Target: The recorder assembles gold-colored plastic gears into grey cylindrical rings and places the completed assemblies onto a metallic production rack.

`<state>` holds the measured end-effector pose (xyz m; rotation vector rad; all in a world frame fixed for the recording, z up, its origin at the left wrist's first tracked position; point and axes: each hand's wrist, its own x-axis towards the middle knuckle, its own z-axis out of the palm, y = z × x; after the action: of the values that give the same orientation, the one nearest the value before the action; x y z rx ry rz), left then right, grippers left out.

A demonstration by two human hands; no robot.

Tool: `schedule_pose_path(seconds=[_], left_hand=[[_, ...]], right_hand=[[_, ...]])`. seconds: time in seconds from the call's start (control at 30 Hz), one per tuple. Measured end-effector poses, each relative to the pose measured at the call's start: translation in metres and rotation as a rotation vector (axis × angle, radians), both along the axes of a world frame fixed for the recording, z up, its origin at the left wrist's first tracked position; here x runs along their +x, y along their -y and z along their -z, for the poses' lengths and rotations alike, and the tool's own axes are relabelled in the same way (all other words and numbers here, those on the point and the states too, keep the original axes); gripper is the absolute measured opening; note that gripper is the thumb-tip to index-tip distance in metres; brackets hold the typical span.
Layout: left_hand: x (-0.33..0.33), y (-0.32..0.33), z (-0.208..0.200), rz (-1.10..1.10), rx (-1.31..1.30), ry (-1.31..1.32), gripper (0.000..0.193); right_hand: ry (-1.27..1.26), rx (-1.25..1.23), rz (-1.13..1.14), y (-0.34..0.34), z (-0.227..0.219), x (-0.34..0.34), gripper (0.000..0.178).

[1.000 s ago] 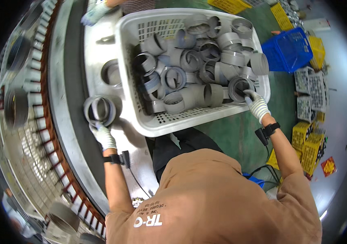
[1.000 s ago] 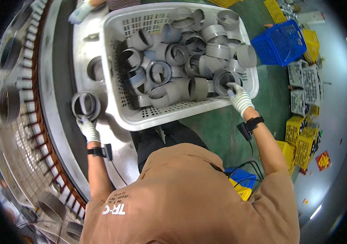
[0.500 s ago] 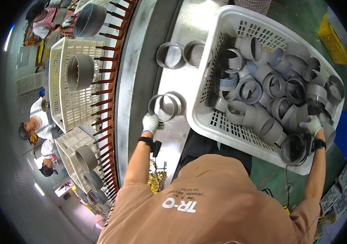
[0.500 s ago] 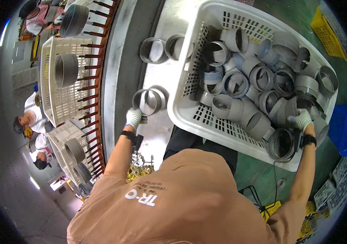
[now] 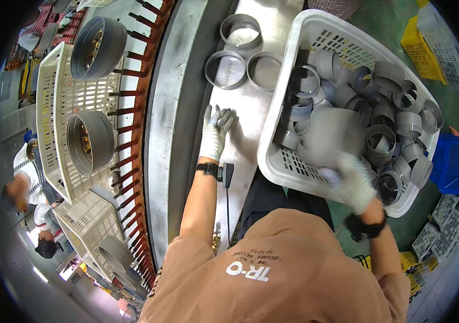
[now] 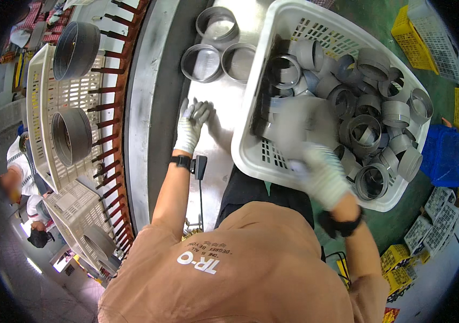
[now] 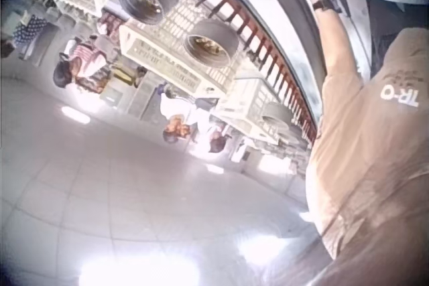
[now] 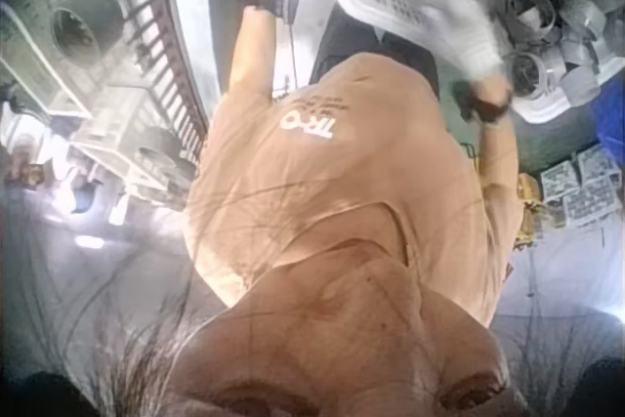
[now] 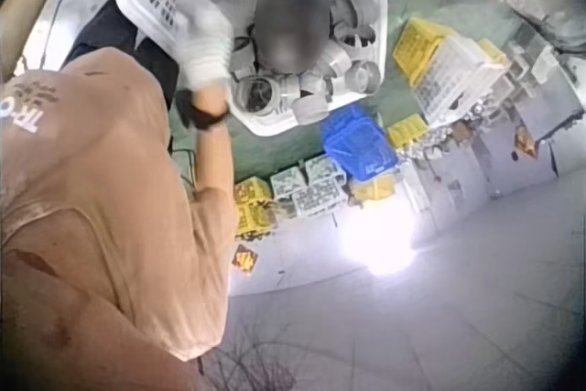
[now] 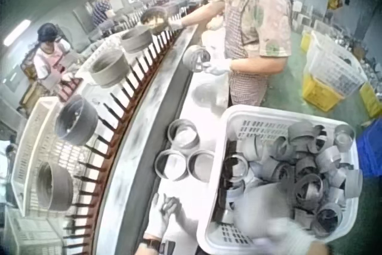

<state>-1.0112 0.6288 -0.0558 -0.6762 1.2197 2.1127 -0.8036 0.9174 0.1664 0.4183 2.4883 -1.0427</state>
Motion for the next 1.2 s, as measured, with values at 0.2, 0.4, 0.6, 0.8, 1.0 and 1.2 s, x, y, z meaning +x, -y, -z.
schedule_pose_path(seconds=[0.2, 0.4, 0.6, 0.8, 1.0, 1.2], left_hand=[[0.034, 0.069, -0.035, 0.257, 0.172, 0.079, 0.085], [0.025, 0.053, -0.094, 0.509, -0.188, -0.208, 0.088], [0.064, 0.104, 0.003, 0.411, -0.388, -0.412, 0.072], [0.035, 0.069, 0.019, 0.385, -0.374, 0.124, 0.067], [0.018, -0.033, -0.044, 0.608, -0.551, -0.560, 0.034], [0.055, -0.226, -0.097, 1.449, -0.092, -1.020, 0.032]], right_hand=[[-0.136, -0.579, 0.315, 0.100, 0.082, -0.131, 0.048], [0.045, -1.528, 0.807, 0.126, 0.153, -0.173, 0.050], [0.036, -0.467, 0.128, 0.156, 0.161, -0.208, 0.034], [0.123, 0.224, -0.442, 0.174, 0.268, -0.226, 0.030], [-0.224, 0.000, 0.149, -0.003, 0.136, -0.146, 0.033], [0.026, 0.560, 0.754, -0.136, 0.051, 0.152, 0.062]])
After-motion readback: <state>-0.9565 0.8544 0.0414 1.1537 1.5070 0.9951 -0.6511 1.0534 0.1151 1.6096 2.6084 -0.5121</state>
